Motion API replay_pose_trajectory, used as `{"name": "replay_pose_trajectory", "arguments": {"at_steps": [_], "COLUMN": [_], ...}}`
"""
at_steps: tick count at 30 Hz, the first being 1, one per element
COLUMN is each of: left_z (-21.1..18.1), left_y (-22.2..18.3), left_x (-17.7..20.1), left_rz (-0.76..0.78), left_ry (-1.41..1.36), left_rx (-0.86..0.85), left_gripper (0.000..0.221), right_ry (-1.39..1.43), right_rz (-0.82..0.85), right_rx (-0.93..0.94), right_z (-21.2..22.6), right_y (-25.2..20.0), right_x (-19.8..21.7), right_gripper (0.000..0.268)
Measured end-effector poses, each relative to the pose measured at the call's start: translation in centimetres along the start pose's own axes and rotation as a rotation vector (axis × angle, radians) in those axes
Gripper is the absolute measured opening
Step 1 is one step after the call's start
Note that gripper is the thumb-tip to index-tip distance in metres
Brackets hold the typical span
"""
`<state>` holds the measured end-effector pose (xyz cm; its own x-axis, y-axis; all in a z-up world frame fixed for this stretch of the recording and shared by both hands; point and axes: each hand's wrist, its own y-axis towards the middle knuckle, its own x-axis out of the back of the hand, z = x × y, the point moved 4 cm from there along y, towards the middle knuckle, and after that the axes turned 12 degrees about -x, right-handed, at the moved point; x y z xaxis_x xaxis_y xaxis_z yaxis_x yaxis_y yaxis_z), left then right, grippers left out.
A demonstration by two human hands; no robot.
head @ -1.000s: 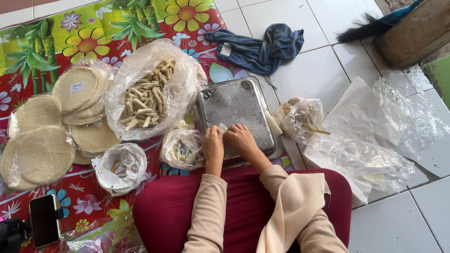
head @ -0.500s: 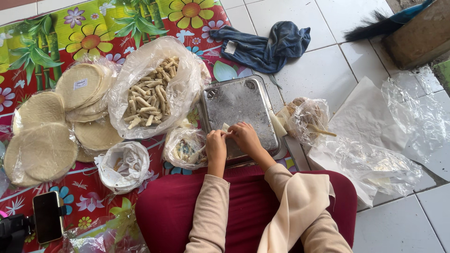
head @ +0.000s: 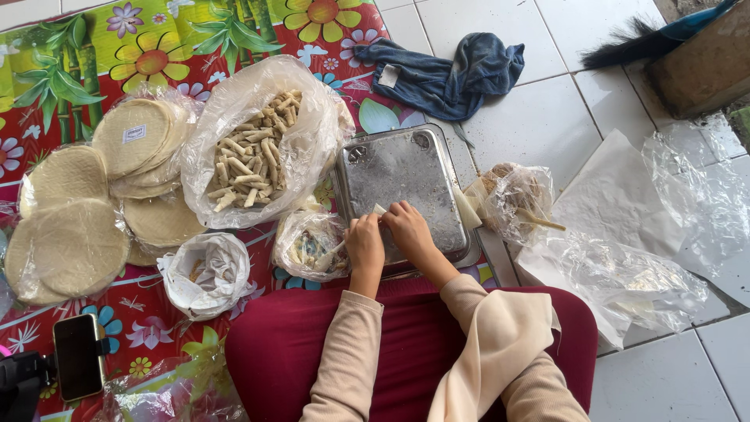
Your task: The person prepares food wrappers by taking thin circular sheets from a stack and folding them into triangles on a metal tray.
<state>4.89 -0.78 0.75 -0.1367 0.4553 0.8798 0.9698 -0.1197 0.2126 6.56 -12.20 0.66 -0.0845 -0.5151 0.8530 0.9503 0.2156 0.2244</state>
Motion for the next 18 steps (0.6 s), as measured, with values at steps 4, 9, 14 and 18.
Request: {"name": "replay_pose_trajectory", "arguments": {"at_steps": [4,9,14,18], "left_z": [-0.5,-2.0,-0.2,0.2], "left_y": [0.1,0.3,-0.2,-0.3], "left_x": [0.3,-2.2,-1.9,-0.8], "left_rz": [-0.052,0.026,0.097,0.095], "left_ry": [0.086,0.436,0.409,0.319], "left_rx": [-0.013,-0.111,-0.3,-0.34], "left_gripper": [0.013,0.01,0.008,0.012], "right_ry": [0.148,0.153,0.184,0.139], "right_rz": [0.038,0.058,0.026,0.051], "right_rx": [-0.014,0.036,-0.016,0.01], "right_z": [-0.6,-0.9,-1.0,-1.1], "right_y": [-0.2,0.0,0.3,0.5], "right_x": [0.2,0.7,0.1,-0.2], "right_gripper": [0.012,0.014,0.013,0.012]}}
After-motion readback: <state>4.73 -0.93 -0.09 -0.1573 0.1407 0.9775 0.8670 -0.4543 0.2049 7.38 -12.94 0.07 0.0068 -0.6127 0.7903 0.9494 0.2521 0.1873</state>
